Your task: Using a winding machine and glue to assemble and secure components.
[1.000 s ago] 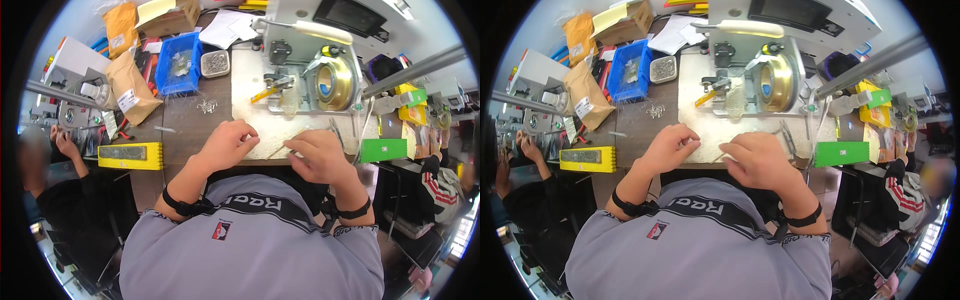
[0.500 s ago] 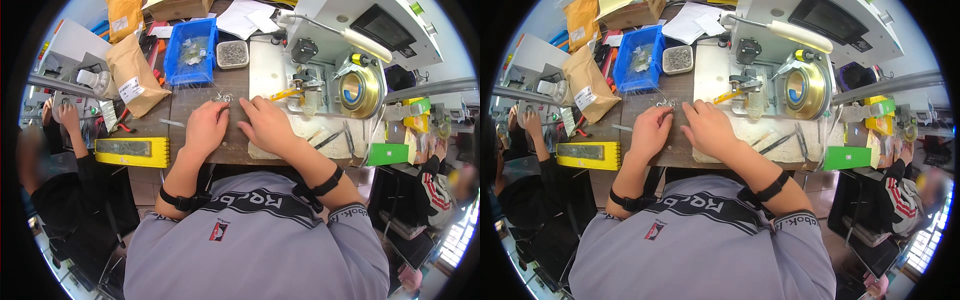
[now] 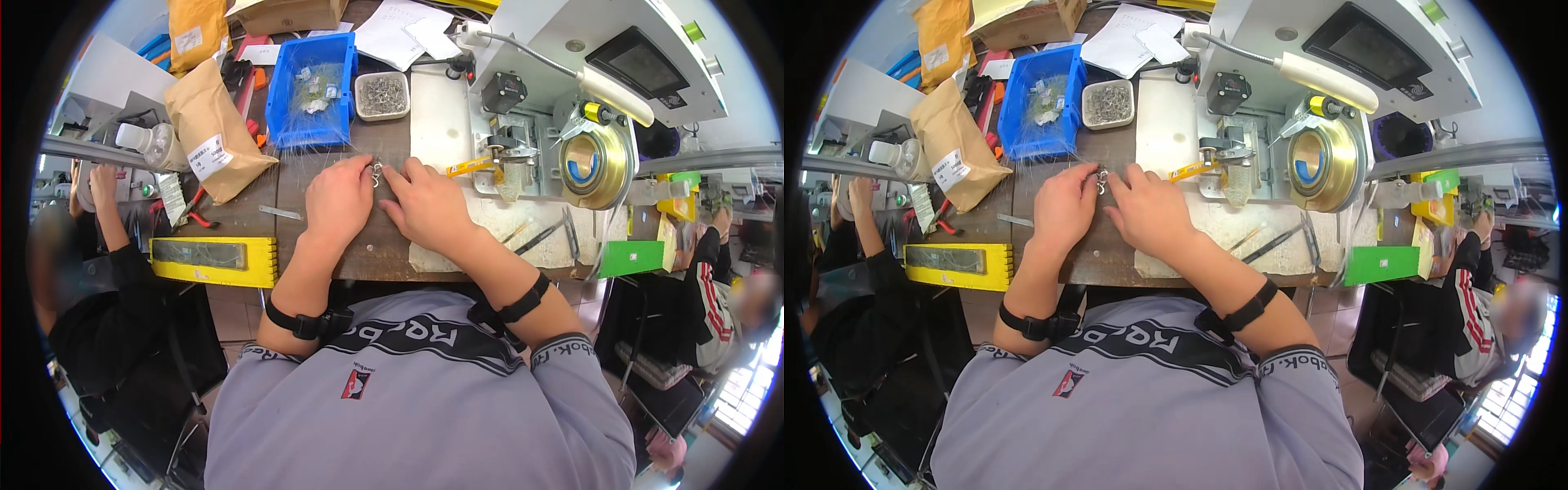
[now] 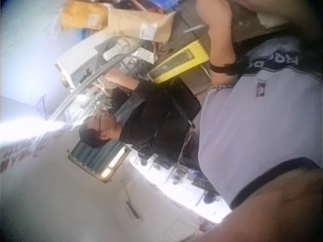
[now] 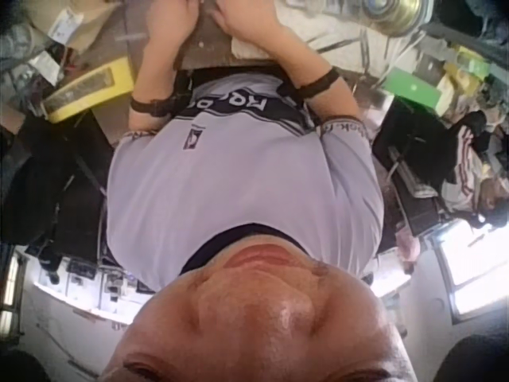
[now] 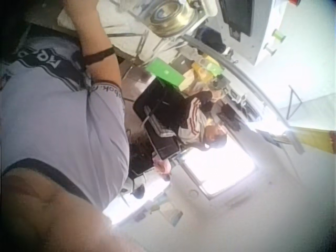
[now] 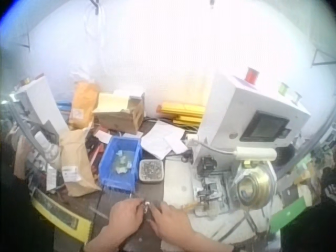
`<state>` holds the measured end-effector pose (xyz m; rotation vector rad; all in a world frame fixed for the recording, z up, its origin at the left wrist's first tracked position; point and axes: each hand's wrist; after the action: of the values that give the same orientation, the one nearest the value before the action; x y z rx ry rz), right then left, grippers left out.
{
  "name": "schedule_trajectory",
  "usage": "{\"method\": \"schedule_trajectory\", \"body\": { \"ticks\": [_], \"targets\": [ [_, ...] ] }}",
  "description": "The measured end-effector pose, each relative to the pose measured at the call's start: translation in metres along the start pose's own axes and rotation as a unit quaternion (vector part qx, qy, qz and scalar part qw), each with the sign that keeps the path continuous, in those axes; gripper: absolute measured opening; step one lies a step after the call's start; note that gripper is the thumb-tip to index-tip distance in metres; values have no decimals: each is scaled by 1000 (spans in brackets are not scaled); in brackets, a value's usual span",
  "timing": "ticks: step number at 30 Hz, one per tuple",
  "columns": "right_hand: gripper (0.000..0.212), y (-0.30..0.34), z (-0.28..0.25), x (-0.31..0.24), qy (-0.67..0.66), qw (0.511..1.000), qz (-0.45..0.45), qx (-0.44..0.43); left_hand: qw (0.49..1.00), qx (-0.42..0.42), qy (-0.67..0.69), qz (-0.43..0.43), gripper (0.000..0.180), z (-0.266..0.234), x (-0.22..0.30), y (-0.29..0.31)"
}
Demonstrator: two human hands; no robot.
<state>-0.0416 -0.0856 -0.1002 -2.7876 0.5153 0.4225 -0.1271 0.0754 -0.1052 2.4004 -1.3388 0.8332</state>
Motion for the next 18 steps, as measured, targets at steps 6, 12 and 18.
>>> {"method": "schedule_trajectory", "body": {
  "ticks": [6,12,18],
  "targets": [
    [50,2,2,3,-13,1000,-3,15,1000,12,-9,0,21,4,7,-6],
    [51,3,-1,1,-19,1000,-8,18,999,10,8,-31,16,6,6,-7],
    [48,9,-4,3,-35,999,-17,24,999,29,16,-30,12,-9,17,3]
  ]
}}
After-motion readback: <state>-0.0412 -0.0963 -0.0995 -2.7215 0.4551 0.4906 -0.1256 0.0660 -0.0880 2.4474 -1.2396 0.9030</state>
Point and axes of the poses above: each hand's wrist, its own y-axis away from the middle knuckle, its own z-axis out of the palm, x = y × z, and after that the axes turned 6 degrees about -z, right-handed
